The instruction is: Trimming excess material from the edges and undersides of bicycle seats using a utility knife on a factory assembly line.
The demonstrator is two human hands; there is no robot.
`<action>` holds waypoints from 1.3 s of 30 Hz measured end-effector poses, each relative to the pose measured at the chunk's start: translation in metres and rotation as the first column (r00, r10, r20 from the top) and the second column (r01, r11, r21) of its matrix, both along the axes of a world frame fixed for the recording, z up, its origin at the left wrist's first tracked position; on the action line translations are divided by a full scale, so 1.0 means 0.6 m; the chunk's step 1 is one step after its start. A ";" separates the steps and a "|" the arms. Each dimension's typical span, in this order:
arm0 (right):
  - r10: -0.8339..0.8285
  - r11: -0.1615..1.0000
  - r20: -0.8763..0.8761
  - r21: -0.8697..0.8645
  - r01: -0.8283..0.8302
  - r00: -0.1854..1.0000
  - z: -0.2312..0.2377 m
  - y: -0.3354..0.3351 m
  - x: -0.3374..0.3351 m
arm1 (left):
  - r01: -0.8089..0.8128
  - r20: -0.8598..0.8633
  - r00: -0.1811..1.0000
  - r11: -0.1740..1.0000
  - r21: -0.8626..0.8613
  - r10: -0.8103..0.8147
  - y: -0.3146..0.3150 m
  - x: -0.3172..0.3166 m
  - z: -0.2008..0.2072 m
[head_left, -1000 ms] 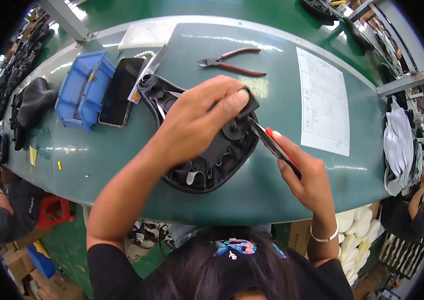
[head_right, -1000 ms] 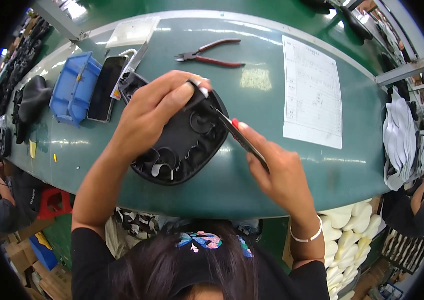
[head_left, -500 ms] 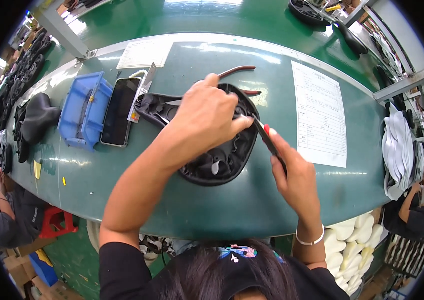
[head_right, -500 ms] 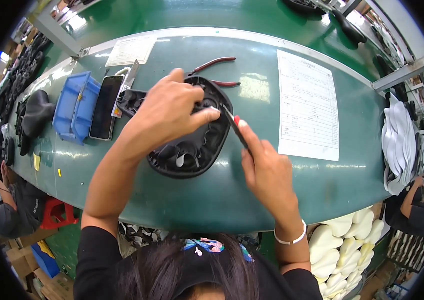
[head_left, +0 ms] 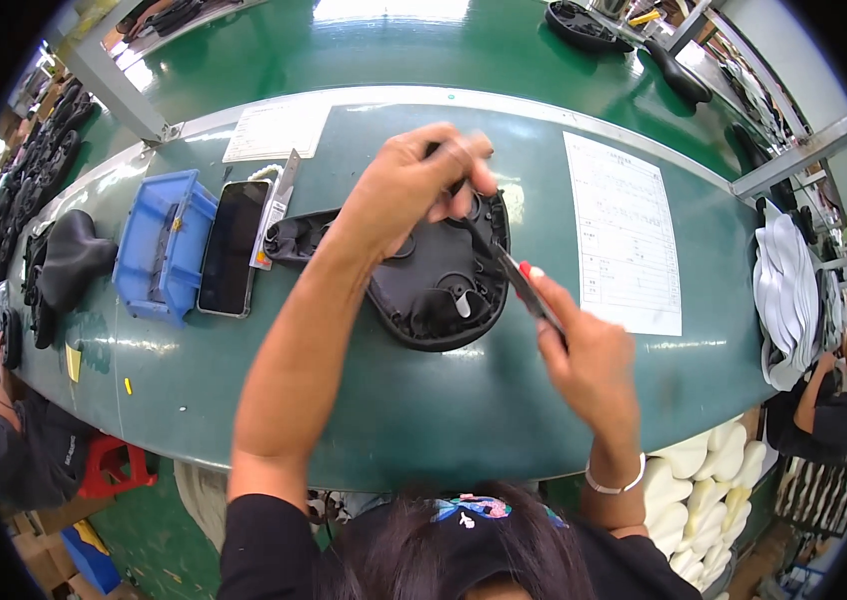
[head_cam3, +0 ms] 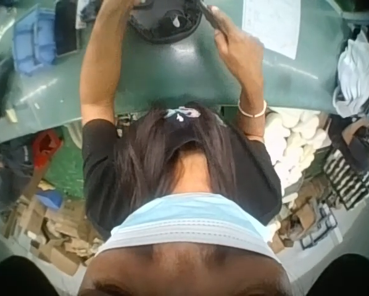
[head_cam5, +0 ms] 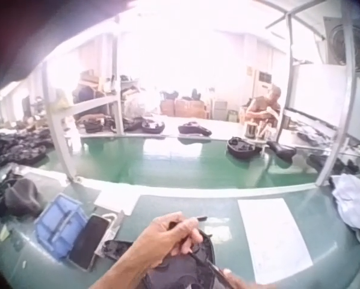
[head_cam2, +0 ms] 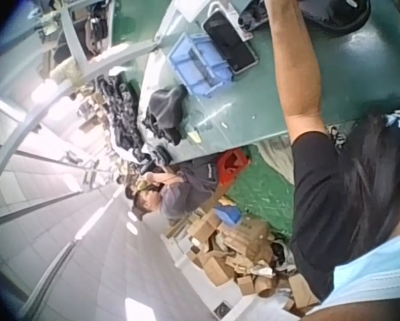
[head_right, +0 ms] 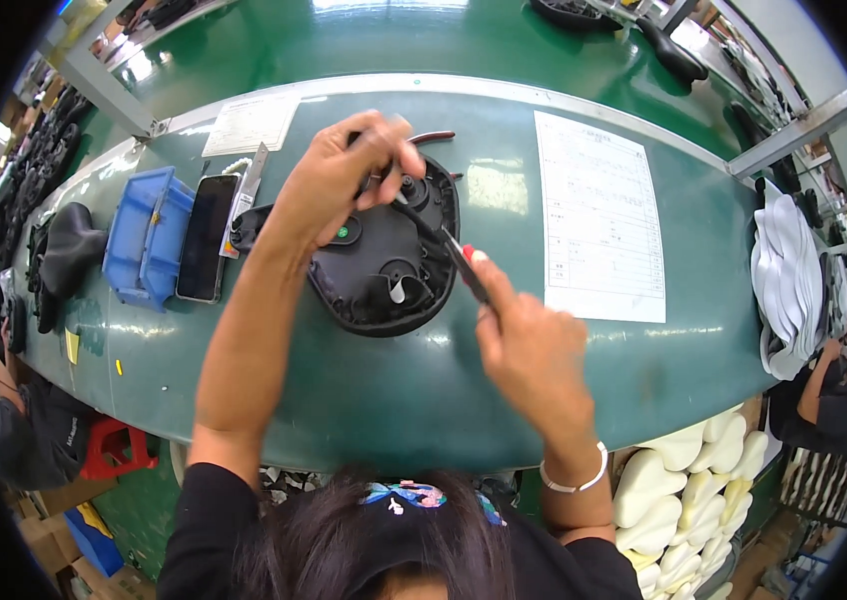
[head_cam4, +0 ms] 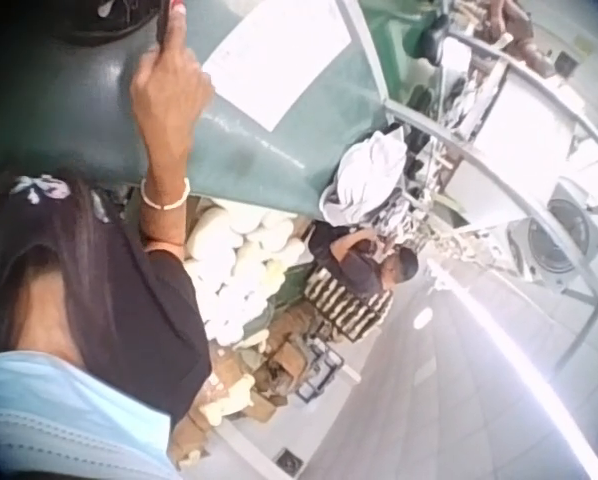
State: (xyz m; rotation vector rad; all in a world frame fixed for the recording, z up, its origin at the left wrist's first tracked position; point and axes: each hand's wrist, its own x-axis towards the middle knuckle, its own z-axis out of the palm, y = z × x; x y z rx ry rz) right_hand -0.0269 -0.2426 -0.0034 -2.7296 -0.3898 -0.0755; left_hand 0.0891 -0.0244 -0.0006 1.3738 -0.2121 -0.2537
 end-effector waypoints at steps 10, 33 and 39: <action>-0.037 0.995 0.057 -0.095 0.042 0.998 -0.010 0.009 0.000 | -0.656 0.857 0.476 0.569 0.497 -0.200 -0.028 0.033 -0.077; 0.367 0.849 -0.154 -0.347 -0.398 0.917 0.077 -0.074 -0.071 | -0.112 0.122 0.974 0.877 -0.466 0.189 0.125 -0.074 0.031; 0.239 0.930 -0.045 -0.276 -0.242 0.970 0.058 -0.087 -0.100 | -0.052 0.472 0.599 0.556 0.830 -0.647 -0.005 -0.131 -0.019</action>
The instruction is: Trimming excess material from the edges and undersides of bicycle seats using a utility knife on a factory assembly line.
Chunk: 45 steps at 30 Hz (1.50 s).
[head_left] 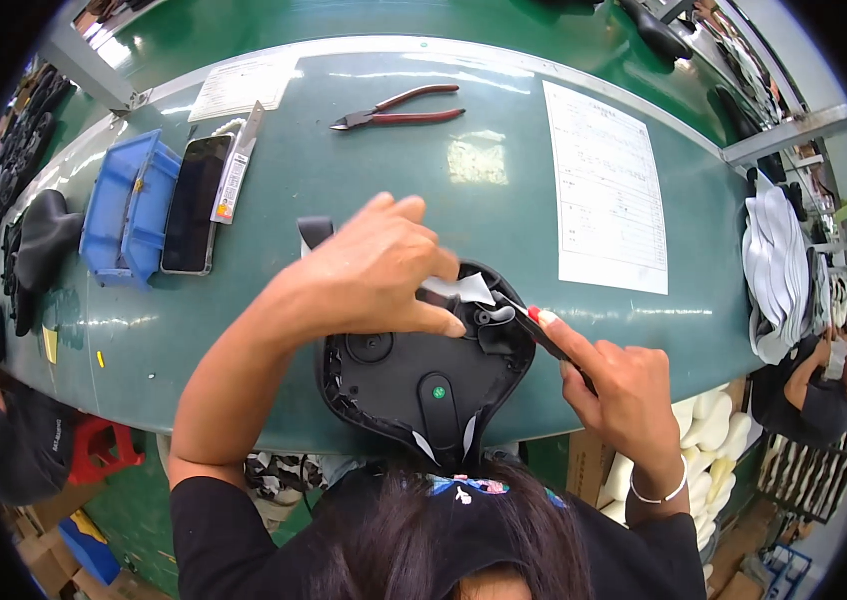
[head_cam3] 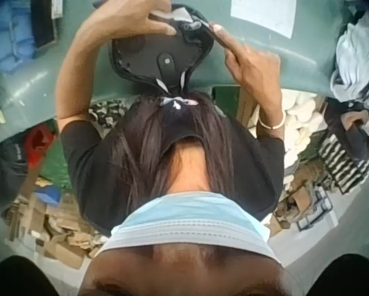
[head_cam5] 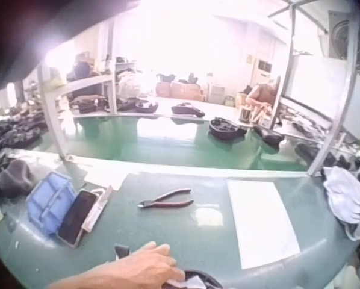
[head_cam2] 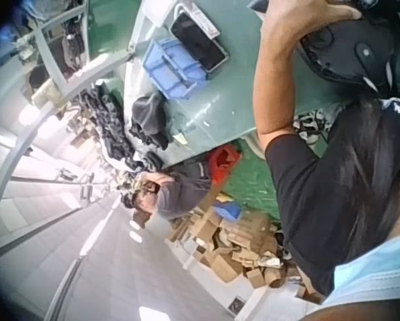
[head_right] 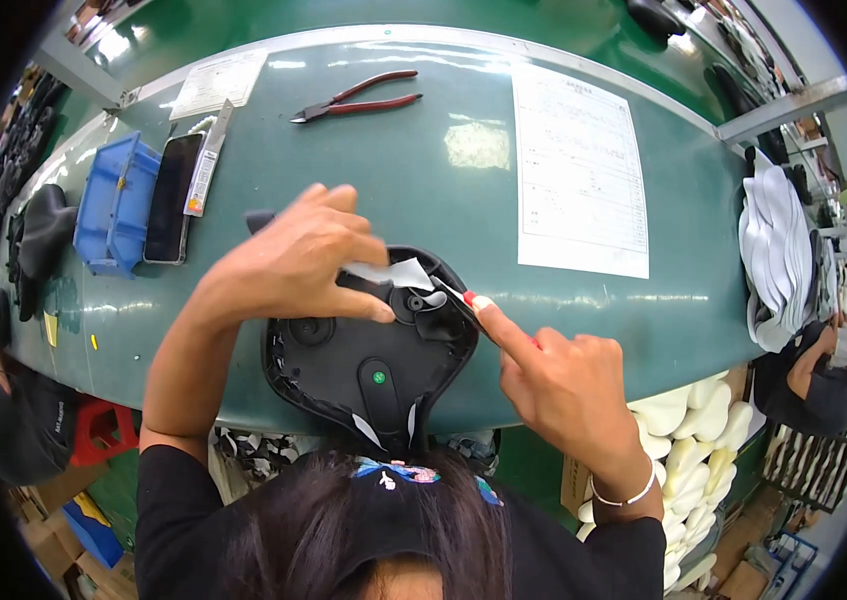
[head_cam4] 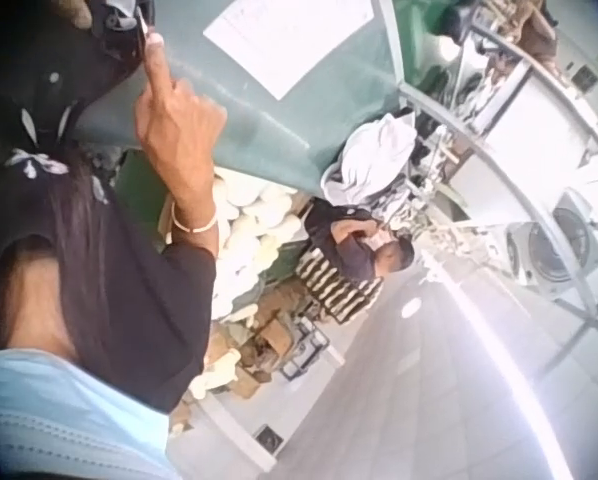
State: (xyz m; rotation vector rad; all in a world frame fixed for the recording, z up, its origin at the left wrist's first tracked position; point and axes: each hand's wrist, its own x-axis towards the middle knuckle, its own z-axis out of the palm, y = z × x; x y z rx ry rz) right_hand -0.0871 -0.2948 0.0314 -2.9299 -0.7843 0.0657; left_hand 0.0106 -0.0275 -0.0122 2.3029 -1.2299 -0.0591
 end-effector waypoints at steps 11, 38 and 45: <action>-0.229 0.891 -0.276 0.326 0.315 0.934 -0.010 0.022 -0.128 | -0.537 -0.518 0.843 -0.260 -0.802 -0.143 0.095 -0.004 0.026; -0.423 0.311 -0.265 0.856 0.413 0.867 -0.160 -0.063 0.633 | -0.632 -0.398 0.774 0.645 -0.431 0.493 -0.071 0.127 -0.125; -0.285 0.166 -0.330 0.908 0.385 0.900 -0.210 0.066 0.977 | -0.675 -0.569 0.714 0.617 -0.406 0.407 -0.041 0.139 -0.113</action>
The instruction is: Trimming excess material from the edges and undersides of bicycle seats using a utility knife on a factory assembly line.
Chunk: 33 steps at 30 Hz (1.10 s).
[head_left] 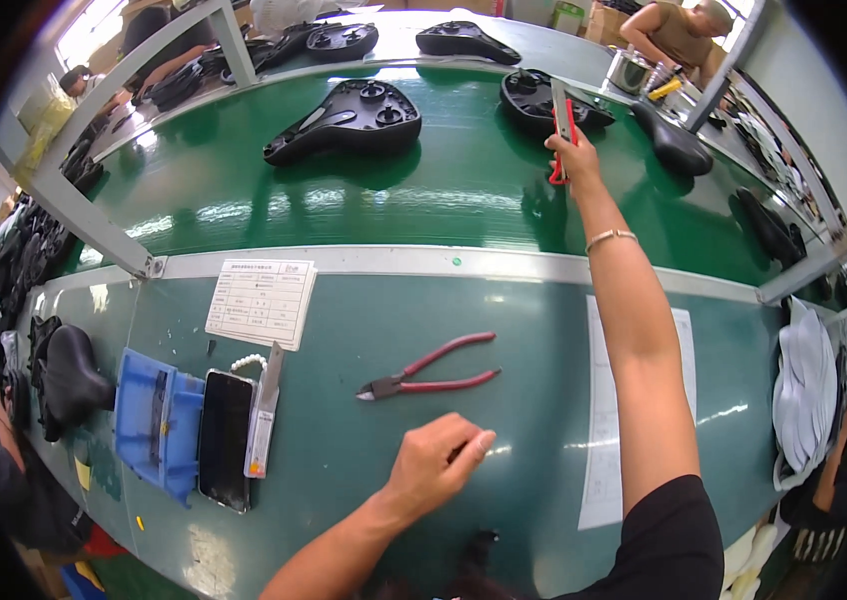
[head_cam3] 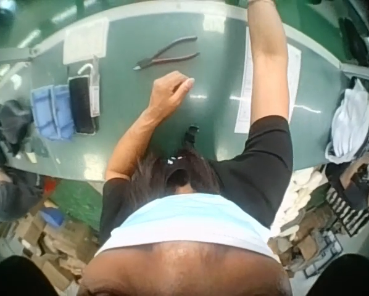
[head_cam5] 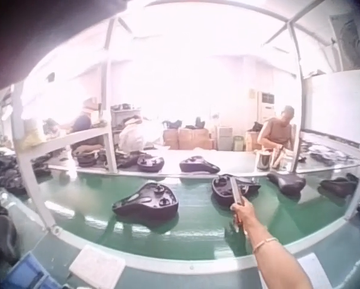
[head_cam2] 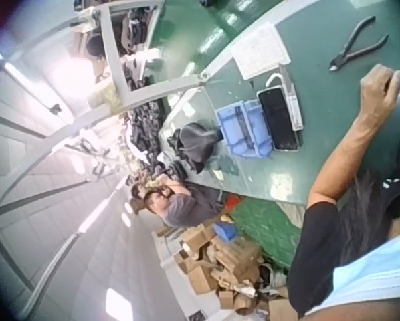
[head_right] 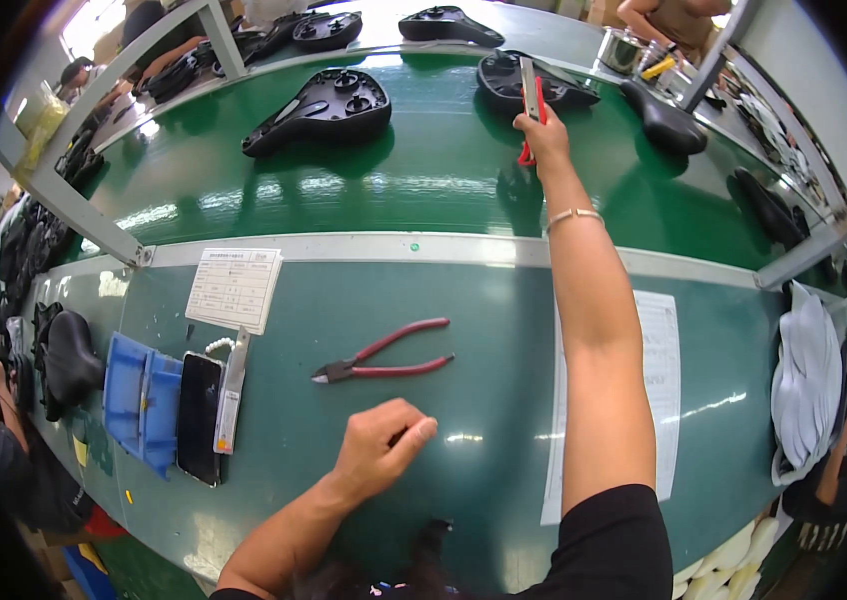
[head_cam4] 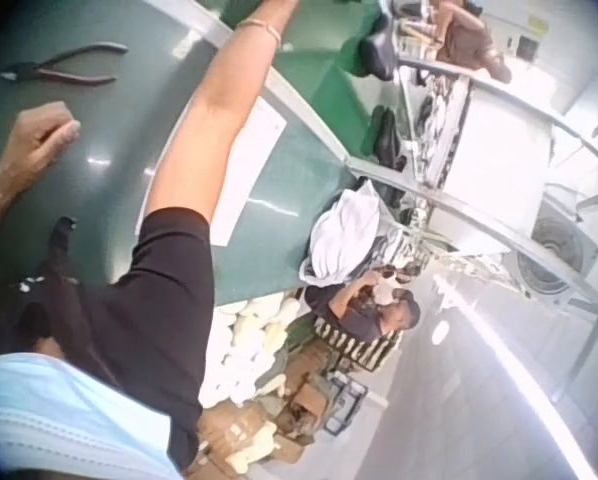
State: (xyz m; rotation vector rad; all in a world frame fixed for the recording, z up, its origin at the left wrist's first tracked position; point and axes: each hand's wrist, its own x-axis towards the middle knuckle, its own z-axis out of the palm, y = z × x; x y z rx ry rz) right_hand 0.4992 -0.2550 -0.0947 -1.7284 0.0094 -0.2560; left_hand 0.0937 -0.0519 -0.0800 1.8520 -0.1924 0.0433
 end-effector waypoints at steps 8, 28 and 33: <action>-0.180 0.908 0.070 -0.372 0.193 0.981 -0.021 0.010 0.005 | 0.020 0.003 1.000 0.999 -0.033 -0.020 0.004 0.007 0.003; 0.415 0.908 -0.503 0.175 -0.381 0.758 0.115 -0.084 -0.885 | -0.135 -0.522 0.806 0.773 -0.620 -0.278 0.098 -0.118 0.060; 0.601 0.663 0.189 -0.661 -0.352 0.777 0.110 -0.093 -0.874 | -0.255 -0.623 0.778 0.866 -0.430 -0.081 0.095 -0.141 0.129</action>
